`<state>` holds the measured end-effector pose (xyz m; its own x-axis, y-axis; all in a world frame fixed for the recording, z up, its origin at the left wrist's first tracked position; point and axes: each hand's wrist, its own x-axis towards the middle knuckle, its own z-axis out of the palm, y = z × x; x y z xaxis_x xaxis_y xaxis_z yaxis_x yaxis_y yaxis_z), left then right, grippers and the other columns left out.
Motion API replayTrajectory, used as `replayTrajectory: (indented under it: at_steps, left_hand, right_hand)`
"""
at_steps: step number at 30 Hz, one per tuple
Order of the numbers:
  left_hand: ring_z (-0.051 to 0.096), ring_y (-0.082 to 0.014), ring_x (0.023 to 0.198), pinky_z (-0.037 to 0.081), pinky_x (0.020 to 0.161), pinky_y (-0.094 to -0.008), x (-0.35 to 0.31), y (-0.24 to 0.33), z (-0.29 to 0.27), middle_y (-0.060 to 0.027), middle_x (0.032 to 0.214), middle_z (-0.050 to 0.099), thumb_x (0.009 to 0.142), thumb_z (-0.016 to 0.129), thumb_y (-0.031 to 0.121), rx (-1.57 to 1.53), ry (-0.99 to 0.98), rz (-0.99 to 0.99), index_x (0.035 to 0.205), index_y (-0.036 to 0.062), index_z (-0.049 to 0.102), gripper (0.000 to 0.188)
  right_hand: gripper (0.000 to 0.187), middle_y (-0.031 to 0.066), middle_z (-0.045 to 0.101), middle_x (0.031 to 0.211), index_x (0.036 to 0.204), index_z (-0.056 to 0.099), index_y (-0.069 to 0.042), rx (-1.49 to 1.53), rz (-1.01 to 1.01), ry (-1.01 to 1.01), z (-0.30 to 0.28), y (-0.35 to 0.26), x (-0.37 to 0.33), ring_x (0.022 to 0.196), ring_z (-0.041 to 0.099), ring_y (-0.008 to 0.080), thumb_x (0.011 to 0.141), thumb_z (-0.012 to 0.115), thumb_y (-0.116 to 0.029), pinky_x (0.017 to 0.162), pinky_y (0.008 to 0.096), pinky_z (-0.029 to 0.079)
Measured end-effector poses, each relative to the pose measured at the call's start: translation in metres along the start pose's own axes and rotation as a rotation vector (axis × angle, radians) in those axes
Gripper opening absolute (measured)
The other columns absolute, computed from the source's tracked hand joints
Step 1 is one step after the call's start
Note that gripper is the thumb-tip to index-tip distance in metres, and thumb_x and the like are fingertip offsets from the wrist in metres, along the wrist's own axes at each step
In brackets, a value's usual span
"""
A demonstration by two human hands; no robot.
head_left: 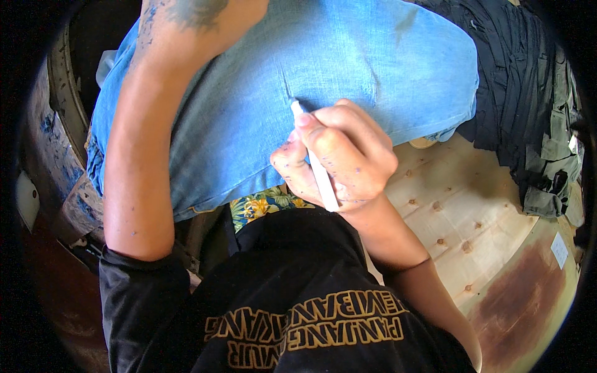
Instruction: The person distresses a pair of light blue denim shorts by repeatedly scraping the fabric with a white tool and pulling at the threads to create frayed areas. The person works on different sections of the shorts, turning them over and adjusting the fabric as needed.
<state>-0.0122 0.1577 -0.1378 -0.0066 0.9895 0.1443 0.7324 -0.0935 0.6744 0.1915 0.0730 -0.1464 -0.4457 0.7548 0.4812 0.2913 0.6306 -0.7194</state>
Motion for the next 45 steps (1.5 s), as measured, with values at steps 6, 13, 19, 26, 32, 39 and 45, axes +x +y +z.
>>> replayTrajectory:
  at_steps: [6, 13, 19, 26, 32, 39, 45]
  left_hand:
    - [0.076, -0.0332, 0.077, 0.058, 0.070, -0.0390, 0.008, 0.003, -0.001, -0.0168, 0.084, 0.077, 0.080, 0.084, 0.011, 0.029, 0.036, 0.011, 0.087, 0.0064, 0.084, 0.008]
    - [0.074, -0.0315, 0.073, 0.056, 0.067, -0.0390, 0.010, 0.008, 0.001, -0.0168, 0.082, 0.077, 0.081, 0.083, 0.011, 0.131, 0.042, 0.023, 0.086, 0.0051, 0.083, 0.008]
    - [0.074, -0.0310, 0.072, 0.055, 0.066, -0.0386, 0.004, 0.019, -0.005, -0.0167, 0.081, 0.076, 0.082, 0.084, 0.012, 0.051, 0.082, 0.124, 0.086, 0.0035, 0.083, 0.009]
    - [0.074, -0.0316, 0.073, 0.055, 0.066, -0.0394, 0.009, 0.012, -0.001, -0.0171, 0.080, 0.076, 0.082, 0.084, 0.011, 0.086, 0.050, -0.014, 0.087, 0.0041, 0.082, 0.009]
    - [0.071, -0.0377, 0.073, 0.055, 0.068, -0.0415, 0.011, 0.001, 0.002, -0.0194, 0.079, 0.073, 0.081, 0.084, 0.017, 0.018, 0.022, 0.019, 0.085, 0.0046, 0.081, 0.013]
    - [0.070, -0.0393, 0.072, 0.054, 0.067, -0.0415, 0.009, 0.003, 0.004, -0.0203, 0.079, 0.072, 0.083, 0.083, 0.018, 0.148, 0.078, 0.059, 0.085, 0.0065, 0.081, 0.012]
    - [0.071, -0.0375, 0.069, 0.054, 0.066, -0.0410, 0.005, 0.007, -0.009, -0.0201, 0.080, 0.072, 0.084, 0.083, 0.019, 0.028, -0.028, -0.048, 0.088, 0.0071, 0.082, 0.012]
  right_hand:
    - [0.035, 0.0078, 0.063, 0.078, 0.101, 0.072, 0.000, -0.039, 0.031, 0.145, 0.011, 0.007, 0.009, 0.058, 0.057, 0.0240, 0.068, 0.085, 0.003, 0.052, 0.0327, 0.046]
    - [0.027, 0.0107, 0.064, 0.076, 0.098, 0.071, 0.003, 0.002, 0.008, 0.008, -0.003, 0.006, 0.012, 0.057, 0.060, 0.0233, 0.073, 0.080, 0.004, 0.053, 0.0330, 0.050]
    - [0.022, 0.0105, 0.063, 0.073, 0.095, 0.071, 0.004, -0.030, -0.009, 0.109, 0.001, 0.010, 0.013, 0.055, 0.060, 0.0214, 0.074, 0.076, 0.007, 0.052, 0.0319, 0.050]
    - [0.038, 0.0084, 0.065, 0.077, 0.104, 0.071, 0.001, 0.041, -0.004, 0.064, -0.002, 0.006, 0.013, 0.056, 0.057, 0.0237, 0.069, 0.084, 0.003, 0.052, 0.0321, 0.048]
    - [0.046, 0.0084, 0.066, 0.079, 0.110, 0.071, 0.000, -0.021, 0.022, 0.101, 0.010, 0.008, 0.019, 0.059, 0.060, 0.0254, 0.068, 0.087, 0.002, 0.054, 0.0337, 0.049]
    - [0.036, 0.0079, 0.066, 0.081, 0.101, 0.073, -0.002, -0.039, 0.021, 0.121, 0.018, 0.011, 0.029, 0.064, 0.062, 0.0266, 0.068, 0.087, -0.003, 0.056, 0.0360, 0.051]
    - [0.033, 0.0058, 0.064, 0.081, 0.099, 0.072, -0.002, -0.053, 0.038, 0.025, 0.018, 0.010, 0.027, 0.065, 0.061, 0.0266, 0.070, 0.087, -0.006, 0.057, 0.0365, 0.050]
